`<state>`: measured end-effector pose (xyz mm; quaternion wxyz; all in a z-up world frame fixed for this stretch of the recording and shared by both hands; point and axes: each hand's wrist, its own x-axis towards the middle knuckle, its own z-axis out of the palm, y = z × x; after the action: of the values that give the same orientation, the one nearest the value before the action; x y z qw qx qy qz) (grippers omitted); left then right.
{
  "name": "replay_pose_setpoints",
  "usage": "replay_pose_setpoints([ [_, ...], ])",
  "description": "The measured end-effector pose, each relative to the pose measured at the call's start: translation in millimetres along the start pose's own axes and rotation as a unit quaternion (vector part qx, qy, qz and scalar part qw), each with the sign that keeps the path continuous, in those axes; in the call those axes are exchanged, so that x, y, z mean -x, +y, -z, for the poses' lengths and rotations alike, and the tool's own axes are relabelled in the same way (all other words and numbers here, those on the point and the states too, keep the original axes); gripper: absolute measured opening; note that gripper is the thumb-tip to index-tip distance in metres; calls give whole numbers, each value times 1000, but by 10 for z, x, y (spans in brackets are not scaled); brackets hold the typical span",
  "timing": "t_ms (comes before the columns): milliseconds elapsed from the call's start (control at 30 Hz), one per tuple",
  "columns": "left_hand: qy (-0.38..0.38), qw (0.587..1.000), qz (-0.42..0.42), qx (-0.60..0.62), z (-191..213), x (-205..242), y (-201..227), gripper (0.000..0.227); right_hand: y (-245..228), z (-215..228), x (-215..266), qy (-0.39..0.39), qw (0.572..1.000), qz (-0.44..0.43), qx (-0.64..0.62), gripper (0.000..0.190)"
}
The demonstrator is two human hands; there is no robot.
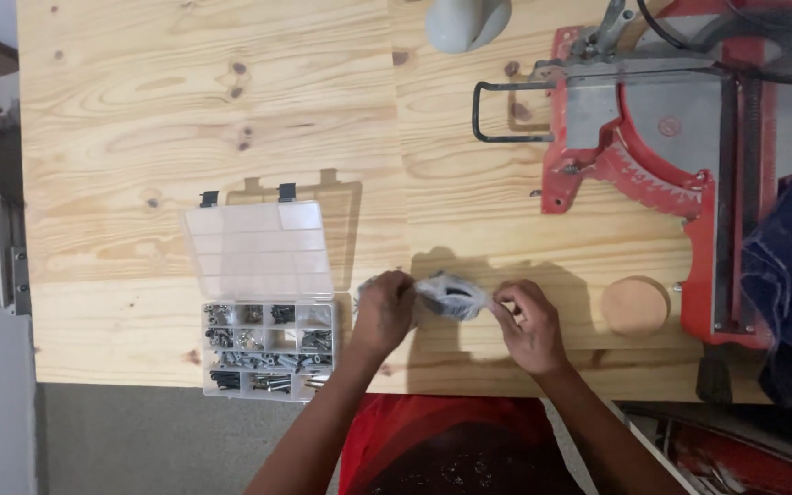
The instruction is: Sorting various hardware items such as screws and wall plugs from plastic bags into a multi-compartment organizer box on a workbench.
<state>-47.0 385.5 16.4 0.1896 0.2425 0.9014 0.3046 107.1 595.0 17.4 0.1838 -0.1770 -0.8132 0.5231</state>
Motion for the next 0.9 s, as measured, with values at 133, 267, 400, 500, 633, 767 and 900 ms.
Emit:
replay_pose_setpoints([
  [133, 15, 983, -155, -99, 335, 59, 655, 47, -295, -23, -90, -49, 997, -28, -44, 61],
  [267, -5, 919, -333, -214, 293, 109, 652, 17, -353, -13, -200, -76, 984, 153, 54, 24],
  [400, 11, 842, -476, -254, 484, 282, 818, 17, -337, 94, -155, -157, 953, 227, 124, 18],
  [500, -55, 848, -456, -264, 345, 397, 506, 20, -376, 178, -69, -209, 929, 250, 179, 18],
  [633, -65, 860, -371, -345, 389, 429, 324, 23, -632, 274, -112, -249, 919, 211, 224, 27],
  [767, 19, 875, -313, -370, 688, 545, 600, 26, -1256, 307, -250, -223, 928, 191, 230, 26],
  [900, 120, 871, -339, -335, 867, 665, 665, 17, -1377, 220, -213, -183, 899, 217, 335, 26],
])
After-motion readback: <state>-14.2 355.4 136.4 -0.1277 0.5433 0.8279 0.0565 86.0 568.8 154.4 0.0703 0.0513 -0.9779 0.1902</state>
